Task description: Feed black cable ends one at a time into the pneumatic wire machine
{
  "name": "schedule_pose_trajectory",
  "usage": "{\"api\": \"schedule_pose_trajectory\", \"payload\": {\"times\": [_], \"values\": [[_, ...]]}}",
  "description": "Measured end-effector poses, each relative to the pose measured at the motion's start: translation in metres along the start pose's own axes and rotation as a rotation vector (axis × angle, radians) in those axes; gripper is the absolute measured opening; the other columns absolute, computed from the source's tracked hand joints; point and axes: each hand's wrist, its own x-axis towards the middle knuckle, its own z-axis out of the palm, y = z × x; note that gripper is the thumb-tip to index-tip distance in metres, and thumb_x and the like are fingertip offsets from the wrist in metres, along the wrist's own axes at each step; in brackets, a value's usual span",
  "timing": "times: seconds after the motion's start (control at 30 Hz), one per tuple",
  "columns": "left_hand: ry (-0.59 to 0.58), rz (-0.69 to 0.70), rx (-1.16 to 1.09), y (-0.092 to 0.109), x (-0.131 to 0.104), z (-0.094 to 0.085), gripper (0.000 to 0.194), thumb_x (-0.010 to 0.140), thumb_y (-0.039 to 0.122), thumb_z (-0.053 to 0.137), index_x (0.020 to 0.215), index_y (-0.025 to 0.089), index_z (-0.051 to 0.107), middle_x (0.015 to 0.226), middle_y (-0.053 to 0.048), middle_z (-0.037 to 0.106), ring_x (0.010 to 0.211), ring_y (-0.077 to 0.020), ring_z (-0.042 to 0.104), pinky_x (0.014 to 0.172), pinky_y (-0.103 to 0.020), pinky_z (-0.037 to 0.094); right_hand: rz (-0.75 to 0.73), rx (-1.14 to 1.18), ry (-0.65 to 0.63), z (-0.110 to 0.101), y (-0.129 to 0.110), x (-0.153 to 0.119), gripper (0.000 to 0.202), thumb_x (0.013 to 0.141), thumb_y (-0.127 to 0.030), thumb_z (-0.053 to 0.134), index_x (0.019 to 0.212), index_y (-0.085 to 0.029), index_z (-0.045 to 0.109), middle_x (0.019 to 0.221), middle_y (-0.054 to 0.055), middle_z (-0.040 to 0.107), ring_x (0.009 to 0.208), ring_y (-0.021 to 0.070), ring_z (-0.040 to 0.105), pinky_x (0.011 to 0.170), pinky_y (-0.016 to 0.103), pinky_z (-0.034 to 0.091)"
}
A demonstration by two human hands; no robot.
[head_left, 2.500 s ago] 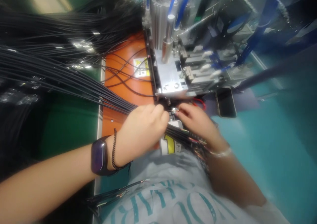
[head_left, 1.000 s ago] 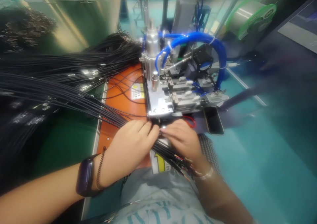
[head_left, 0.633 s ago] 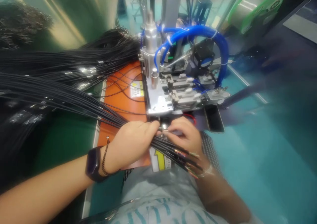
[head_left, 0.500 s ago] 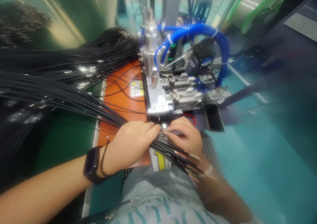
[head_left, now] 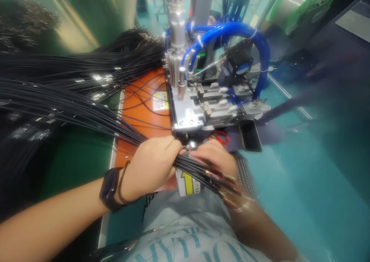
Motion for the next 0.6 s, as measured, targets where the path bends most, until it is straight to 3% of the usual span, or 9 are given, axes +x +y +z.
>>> {"api": "schedule_pose_trajectory", "payload": {"times": [0.07,0.1,0.23,0.3,0.47,0.53,0.6], "values": [[-0.013,-0.017,0.01,0.0,0.0,0.0,0.012,0.086,0.022,0.046,0.075,0.019,0.049,0.069,0.0,0.05,0.064,-0.0168,0.047,0.056,-0.031,0.033,-0.013,-0.026,-0.113,0.0,-0.001,0.002,0.01,0.087,-0.022,0.058,0.09,-0.022,0.068,0.085,0.002,0.07,0.079,0.0165,0.06,0.075,0.034,0.045],[-0.019,-0.024,0.016,0.0,0.0,0.0,0.01,0.085,0.021,0.048,0.075,0.019,0.048,0.069,0.0,0.05,0.064,-0.0168,0.047,0.055,-0.031,0.033,0.024,-0.053,-0.107,0.0,-0.001,0.002,0.008,0.085,-0.022,0.06,0.087,-0.022,0.068,0.083,0.002,0.07,0.078,0.0166,0.06,0.074,0.034,0.045],[-0.018,-0.029,0.036,0.0,0.0,0.001,0.011,0.082,0.019,0.05,0.072,0.02,0.045,0.068,0.001,0.048,0.062,-0.0161,0.044,0.055,-0.03,0.031,0.231,-0.05,0.097,0.008,-0.002,0.004,0.003,0.08,-0.019,0.066,0.078,-0.021,0.067,0.077,0.001,0.066,0.074,0.0156,0.059,0.067,0.029,0.047],[-0.019,-0.032,0.04,0.0,0.001,0.002,0.011,0.082,0.019,0.05,0.072,0.02,0.045,0.068,0.001,0.048,0.061,-0.016,0.044,0.055,-0.03,0.031,0.261,-0.006,0.12,0.011,-0.003,0.003,0.006,0.08,-0.018,0.064,0.076,-0.021,0.066,0.076,0.001,0.065,0.073,0.0152,0.059,0.066,0.029,0.047],[0.001,-0.011,0.044,0.0,0.0,0.002,0.012,0.084,0.021,0.048,0.073,0.02,0.044,0.068,0.001,0.048,0.061,-0.016,0.043,0.054,-0.031,0.03,0.276,0.033,0.094,0.011,-0.005,0.003,0.011,0.083,-0.017,0.06,0.075,-0.021,0.067,0.073,0.0,0.065,0.072,0.0148,0.058,0.065,0.029,0.047],[0.003,-0.017,0.047,0.0,-0.001,0.002,0.012,0.083,0.021,0.048,0.072,0.02,0.044,0.067,0.001,0.048,0.061,-0.016,0.044,0.055,-0.031,0.03,0.222,0.006,0.07,0.008,-0.005,0.004,0.011,0.083,-0.018,0.061,0.074,-0.021,0.066,0.072,0.0,0.065,0.071,0.0149,0.057,0.067,0.029,0.046],[-0.02,-0.043,0.051,0.0,-0.002,0.002,0.01,0.082,0.02,0.048,0.072,0.02,0.044,0.068,0.001,0.049,0.061,-0.0159,0.044,0.055,-0.03,0.031,0.133,-0.034,-0.038,0.005,-0.005,0.005,0.011,0.085,-0.02,0.06,0.076,-0.021,0.067,0.075,0.001,0.067,0.074,0.0157,0.058,0.07,0.031,0.045]]}}
